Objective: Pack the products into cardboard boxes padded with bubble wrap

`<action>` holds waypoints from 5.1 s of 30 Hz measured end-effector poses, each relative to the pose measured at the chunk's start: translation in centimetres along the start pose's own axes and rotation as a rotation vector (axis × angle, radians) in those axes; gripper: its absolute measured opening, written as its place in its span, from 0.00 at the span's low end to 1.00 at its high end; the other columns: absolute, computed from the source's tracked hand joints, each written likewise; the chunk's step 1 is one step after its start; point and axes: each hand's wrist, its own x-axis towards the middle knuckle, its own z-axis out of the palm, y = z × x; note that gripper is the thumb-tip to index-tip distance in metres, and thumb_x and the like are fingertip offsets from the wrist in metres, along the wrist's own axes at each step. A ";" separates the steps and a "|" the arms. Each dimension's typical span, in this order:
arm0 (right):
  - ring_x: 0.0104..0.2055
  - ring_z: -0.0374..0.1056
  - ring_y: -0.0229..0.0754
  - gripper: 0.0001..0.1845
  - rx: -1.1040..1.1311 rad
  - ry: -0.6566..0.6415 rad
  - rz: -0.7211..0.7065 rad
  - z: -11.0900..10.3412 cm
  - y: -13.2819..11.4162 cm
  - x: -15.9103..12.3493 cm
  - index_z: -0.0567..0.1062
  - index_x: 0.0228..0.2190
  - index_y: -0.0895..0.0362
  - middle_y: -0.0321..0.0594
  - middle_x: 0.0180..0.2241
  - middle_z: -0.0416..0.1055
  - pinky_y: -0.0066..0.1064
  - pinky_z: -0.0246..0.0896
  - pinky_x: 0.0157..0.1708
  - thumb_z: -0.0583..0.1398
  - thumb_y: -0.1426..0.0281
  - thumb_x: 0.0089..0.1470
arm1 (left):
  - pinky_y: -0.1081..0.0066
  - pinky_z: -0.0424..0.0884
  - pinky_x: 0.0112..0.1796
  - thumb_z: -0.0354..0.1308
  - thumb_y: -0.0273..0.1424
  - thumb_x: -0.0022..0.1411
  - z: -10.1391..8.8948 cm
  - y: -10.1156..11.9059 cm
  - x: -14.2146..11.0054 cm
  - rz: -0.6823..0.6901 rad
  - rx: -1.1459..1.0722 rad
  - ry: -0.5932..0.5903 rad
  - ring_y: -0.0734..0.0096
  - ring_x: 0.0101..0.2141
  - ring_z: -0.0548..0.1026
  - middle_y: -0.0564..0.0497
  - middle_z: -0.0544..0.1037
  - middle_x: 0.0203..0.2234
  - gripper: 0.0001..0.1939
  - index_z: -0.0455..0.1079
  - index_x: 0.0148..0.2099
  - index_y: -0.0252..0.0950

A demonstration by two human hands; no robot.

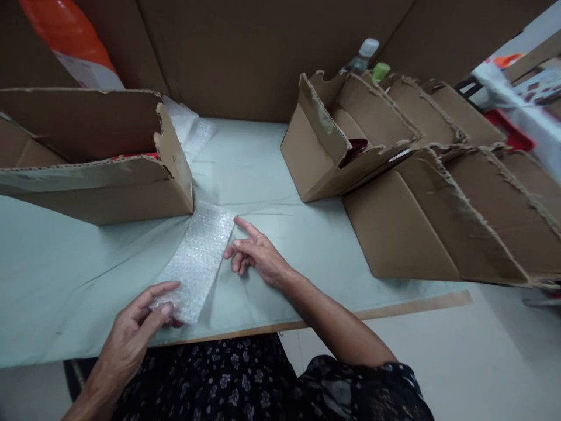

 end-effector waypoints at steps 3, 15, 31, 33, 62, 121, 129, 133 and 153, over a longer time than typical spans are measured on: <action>0.30 0.71 0.36 0.29 -0.338 -0.054 -0.144 0.3 -0.1 -1.9 0.67 0.61 0.56 0.41 0.37 0.77 0.32 0.70 0.32 0.62 0.64 0.61 | 0.66 0.74 0.43 0.61 0.48 0.62 0.2 0.6 -0.5 0.034 -0.118 -0.077 0.65 0.35 0.79 0.50 0.82 0.31 0.37 0.62 0.67 0.34; 0.40 0.75 0.45 0.18 -1.278 0.015 -0.522 3.8 3.7 -1.8 0.73 0.53 0.59 0.44 0.39 0.81 0.40 0.63 0.46 0.55 0.76 0.63 | 0.67 0.77 0.39 0.58 0.37 0.69 -0.4 -0.7 1.1 0.483 0.122 0.063 0.69 0.34 0.79 0.51 0.79 0.36 0.31 0.55 0.70 0.40; 0.47 0.69 0.51 0.17 -1.595 0.025 -0.689 4.2 2.7 -2.6 0.75 0.51 0.58 0.49 0.51 0.76 0.41 0.56 0.45 0.61 0.64 0.63 | 0.55 0.71 0.46 0.54 0.19 0.64 -1.2 -0.6 6.2 1.158 1.058 0.088 0.51 0.49 0.71 0.41 0.79 0.49 0.18 0.72 0.55 0.34; 0.45 0.70 0.48 0.11 -1.561 -0.003 -0.657 4.3 2.6 -2.2 0.77 0.46 0.58 0.46 0.46 0.79 0.41 0.56 0.46 0.59 0.70 0.65 | 0.55 0.70 0.47 0.53 0.19 0.66 -1.3 -0.3 6.0 1.166 1.009 0.089 0.52 0.49 0.72 0.42 0.80 0.46 0.14 0.73 0.50 0.34; 0.60 0.63 0.58 0.23 -1.500 0.159 -0.470 2.9 1.8 -2.0 0.72 0.57 0.60 0.58 0.61 0.67 0.52 0.60 0.55 0.60 0.64 0.64 | 0.58 0.70 0.44 0.52 0.31 0.70 -0.4 0.6 7.5 0.987 0.878 0.115 0.56 0.41 0.75 0.44 0.80 0.38 0.11 0.74 0.49 0.36; 0.26 0.63 0.36 0.12 -2.089 -0.501 -0.364 16.8 -18.5 14.2 0.80 0.35 0.57 0.39 0.30 0.77 0.31 0.45 0.28 0.57 0.79 0.58 | 0.39 0.61 0.60 0.65 0.16 0.56 -9.6 6.0 10.8 1.401 0.696 0.841 0.53 0.47 0.79 0.44 0.80 0.38 0.16 0.74 0.44 0.36; 0.31 0.68 0.38 0.13 -2.058 -0.608 -0.369 16.5 -19.6 12.6 0.80 0.35 0.56 0.38 0.32 0.79 0.32 0.50 0.36 0.59 0.83 0.53 | 0.40 0.60 0.62 0.65 0.17 0.56 -9.8 5.9 10.9 1.418 0.709 0.843 0.53 0.49 0.78 0.44 0.80 0.40 0.17 0.74 0.47 0.37; 0.45 0.73 0.42 0.14 -1.729 -0.307 -0.718 14.1 -19.4 10.5 0.80 0.41 0.55 0.41 0.44 0.80 0.35 0.57 0.46 0.56 0.79 0.60 | 0.41 0.60 0.63 0.68 0.19 0.53 -10.7 5.6 9.7 1.378 0.657 0.947 0.45 0.62 0.67 0.36 0.71 0.59 0.38 0.65 0.65 0.38; 0.39 0.72 0.49 0.20 -1.049 0.453 -0.575 3.9 -6.8 7.6 0.72 0.48 0.57 0.47 0.43 0.76 0.44 0.72 0.40 0.60 0.61 0.56 | 0.54 0.73 0.57 0.67 0.38 0.53 -7.2 6.2 13.6 0.654 -0.161 0.325 0.56 0.56 0.74 0.44 0.74 0.57 0.34 0.65 0.61 0.40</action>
